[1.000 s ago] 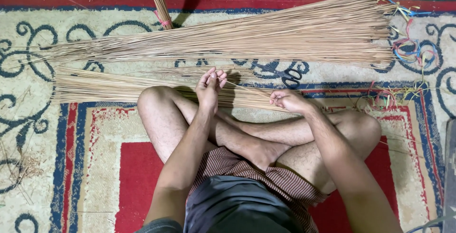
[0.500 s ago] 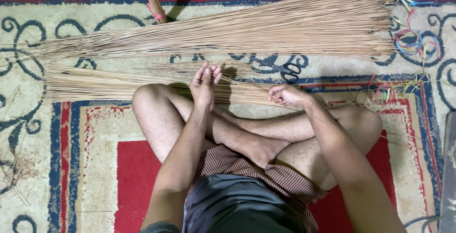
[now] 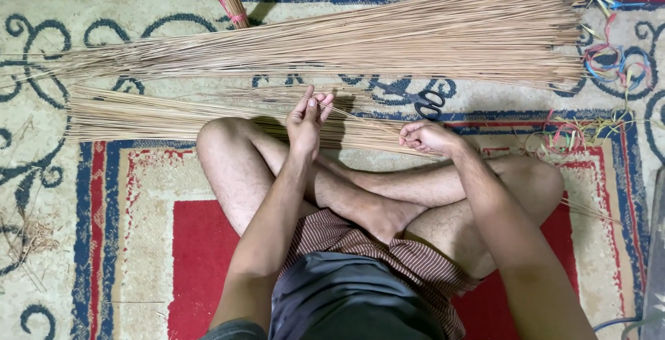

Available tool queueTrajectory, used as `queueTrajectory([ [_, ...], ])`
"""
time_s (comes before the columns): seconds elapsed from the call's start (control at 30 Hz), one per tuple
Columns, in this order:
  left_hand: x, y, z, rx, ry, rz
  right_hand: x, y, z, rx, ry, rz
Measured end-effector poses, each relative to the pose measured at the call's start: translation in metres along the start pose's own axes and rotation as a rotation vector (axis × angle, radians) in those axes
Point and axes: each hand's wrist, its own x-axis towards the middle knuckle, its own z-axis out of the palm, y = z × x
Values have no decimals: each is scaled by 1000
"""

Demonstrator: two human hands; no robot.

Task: The person sorts, aligns, and bundles thin bamboo sticks while sitting on the floor.

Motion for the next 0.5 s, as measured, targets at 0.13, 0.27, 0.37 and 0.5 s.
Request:
queueTrajectory([
  [0.13, 3, 0, -4, -27, 22, -17, 2, 2, 3, 6, -5, 13],
  [0.27, 4, 0, -7, -50, 54, -17, 6, 3, 9, 16, -37, 38],
  [0.37, 3, 4, -5, -58, 69, -3, 5, -2, 15, 37, -58, 54],
  [0.5, 3, 3, -7, -75, 86, 10, 5, 1, 13, 72, -60, 75],
])
